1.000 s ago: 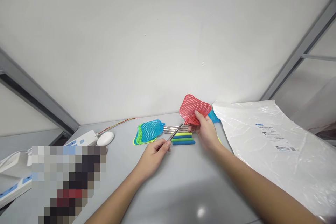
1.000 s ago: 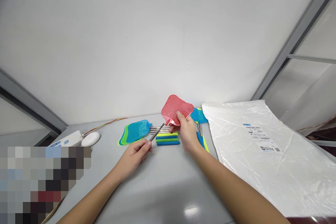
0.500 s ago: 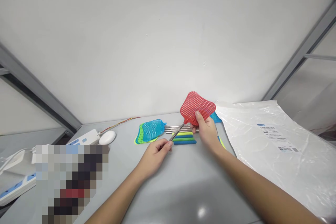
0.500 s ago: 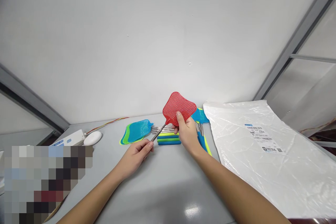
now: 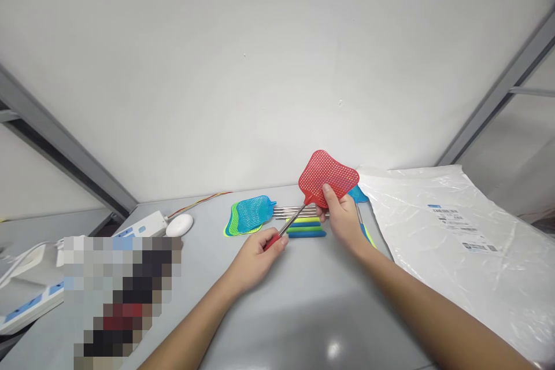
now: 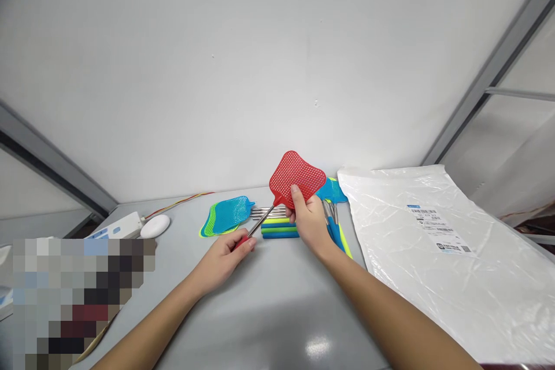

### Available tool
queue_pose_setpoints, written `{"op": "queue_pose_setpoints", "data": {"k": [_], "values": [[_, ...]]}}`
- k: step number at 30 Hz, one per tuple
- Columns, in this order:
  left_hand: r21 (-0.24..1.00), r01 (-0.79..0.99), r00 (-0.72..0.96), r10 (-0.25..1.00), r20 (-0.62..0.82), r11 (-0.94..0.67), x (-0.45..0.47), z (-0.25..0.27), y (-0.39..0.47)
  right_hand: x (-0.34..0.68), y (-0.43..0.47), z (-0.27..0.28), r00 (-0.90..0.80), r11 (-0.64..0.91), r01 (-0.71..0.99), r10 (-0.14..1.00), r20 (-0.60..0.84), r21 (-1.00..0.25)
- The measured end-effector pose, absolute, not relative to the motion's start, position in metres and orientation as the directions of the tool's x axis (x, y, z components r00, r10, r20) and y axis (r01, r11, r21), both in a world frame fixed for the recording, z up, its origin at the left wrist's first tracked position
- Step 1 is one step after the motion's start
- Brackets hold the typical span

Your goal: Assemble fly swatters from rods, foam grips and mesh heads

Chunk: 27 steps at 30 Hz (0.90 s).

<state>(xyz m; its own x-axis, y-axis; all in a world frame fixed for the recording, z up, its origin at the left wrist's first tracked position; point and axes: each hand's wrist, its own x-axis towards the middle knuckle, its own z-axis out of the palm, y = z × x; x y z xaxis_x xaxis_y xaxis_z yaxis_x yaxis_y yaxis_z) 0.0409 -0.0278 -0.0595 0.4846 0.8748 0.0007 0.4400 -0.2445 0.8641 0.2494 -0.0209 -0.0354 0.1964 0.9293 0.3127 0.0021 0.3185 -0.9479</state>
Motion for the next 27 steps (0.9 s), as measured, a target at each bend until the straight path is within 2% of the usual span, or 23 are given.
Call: {"op": "queue_pose_setpoints", "data": {"k": [15, 22, 25, 27], "values": [[0.861, 0.459, 0.501, 0.864, -0.048, -0.219, 0.04, -0.055, -0.032, 0.252, -0.022, -0.032, 0.125, 0.323, 0.028, 0.938, 0.323, -0.946], [0.841, 0.486, 0.452, 0.892, -0.009, -0.238, 0.042, -0.054, -0.036, 0.256, -0.014, -0.042, 0.154, 0.246, 0.0, 0.958, 0.244, -0.969], [0.894, 0.422, 0.468, 0.881, -0.075, -0.148, 0.044, -0.055, -0.039, 0.256, -0.015, -0.04, 0.139, 0.245, -0.014, 0.961, 0.24, -0.97], [0.948, 0.319, 0.507, 0.848, -0.157, -0.015, 0.045, -0.057, -0.041, 0.256, -0.017, -0.037, 0.112, 0.259, -0.021, 0.96, 0.255, -0.966]]}}
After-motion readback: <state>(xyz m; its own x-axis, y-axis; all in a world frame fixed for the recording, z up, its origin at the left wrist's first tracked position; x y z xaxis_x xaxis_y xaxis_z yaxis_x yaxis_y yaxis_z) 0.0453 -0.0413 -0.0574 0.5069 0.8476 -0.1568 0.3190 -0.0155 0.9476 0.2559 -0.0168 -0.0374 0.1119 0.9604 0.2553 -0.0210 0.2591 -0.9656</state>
